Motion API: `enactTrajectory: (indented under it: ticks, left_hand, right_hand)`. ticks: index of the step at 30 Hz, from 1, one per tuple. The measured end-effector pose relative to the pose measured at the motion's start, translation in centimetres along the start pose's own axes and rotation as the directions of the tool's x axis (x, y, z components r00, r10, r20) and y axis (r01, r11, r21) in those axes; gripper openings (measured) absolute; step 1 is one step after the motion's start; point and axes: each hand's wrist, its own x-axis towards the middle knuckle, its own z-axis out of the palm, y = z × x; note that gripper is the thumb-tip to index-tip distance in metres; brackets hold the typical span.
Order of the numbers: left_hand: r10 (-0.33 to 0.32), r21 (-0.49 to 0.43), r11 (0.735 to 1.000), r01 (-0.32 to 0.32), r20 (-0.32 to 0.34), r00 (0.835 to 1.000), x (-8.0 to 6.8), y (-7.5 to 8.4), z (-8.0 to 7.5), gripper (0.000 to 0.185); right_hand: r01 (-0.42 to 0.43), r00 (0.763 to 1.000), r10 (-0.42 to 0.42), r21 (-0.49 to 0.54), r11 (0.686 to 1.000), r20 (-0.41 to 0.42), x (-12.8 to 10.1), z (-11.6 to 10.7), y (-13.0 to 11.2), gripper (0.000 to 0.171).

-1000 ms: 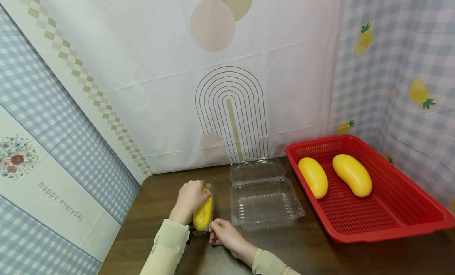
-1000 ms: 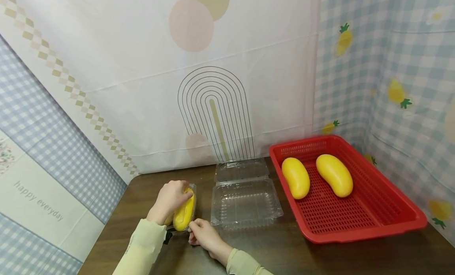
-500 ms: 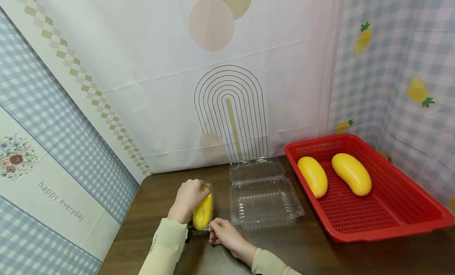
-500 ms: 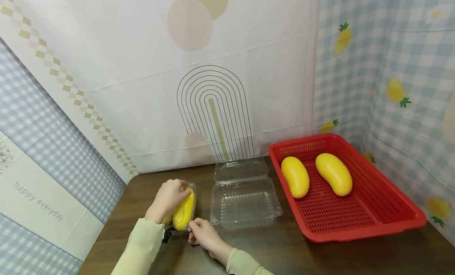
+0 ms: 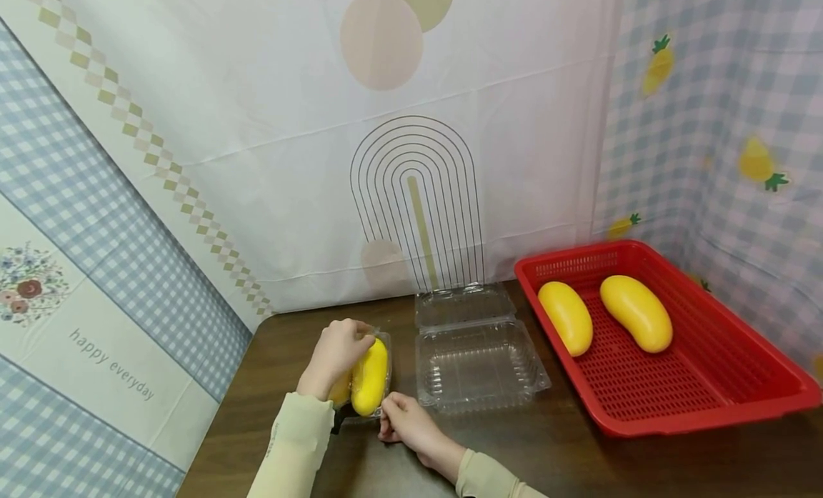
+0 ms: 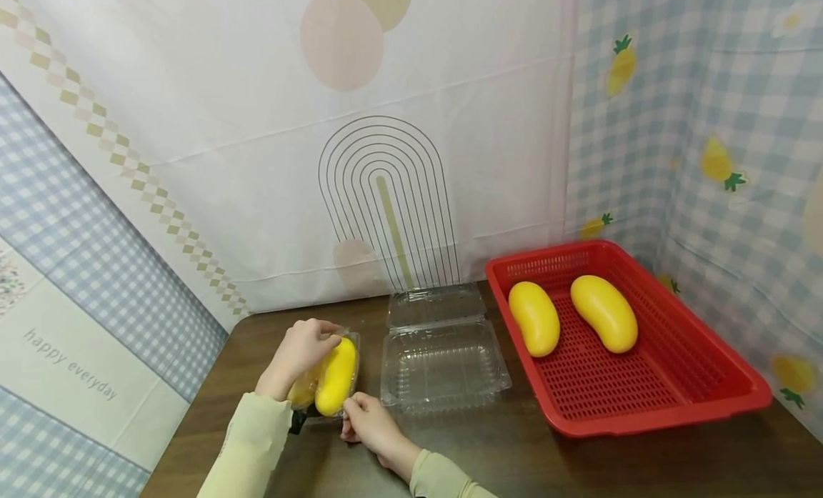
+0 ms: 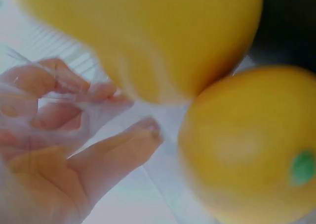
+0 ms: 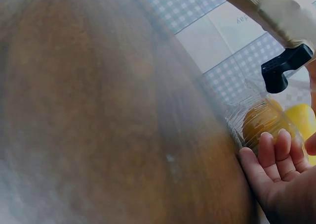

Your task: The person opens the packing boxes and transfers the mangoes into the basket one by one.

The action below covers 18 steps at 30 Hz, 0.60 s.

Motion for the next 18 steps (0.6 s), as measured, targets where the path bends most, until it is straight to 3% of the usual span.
enactTrajectory:
  ticks: [9,18]
  left_hand:
    - [-0.026,-0.030,0.999,0.026,0.011,1.000,-0.4,-0.2,-0.4,0.031]
    - [-0.074,-0.195,0.979,0.065,-0.038,0.997,-2.1,-1.3,-3.0,0.040]
  right_hand:
    - [-0.010,1.000,0.010,0.004,1.000,-0.009,-0.2,0.0,-0.2,0.021]
    - [-0.021,1.000,0.021,0.004,1.000,-0.017,-0.4,0.1,-0.4,0.022]
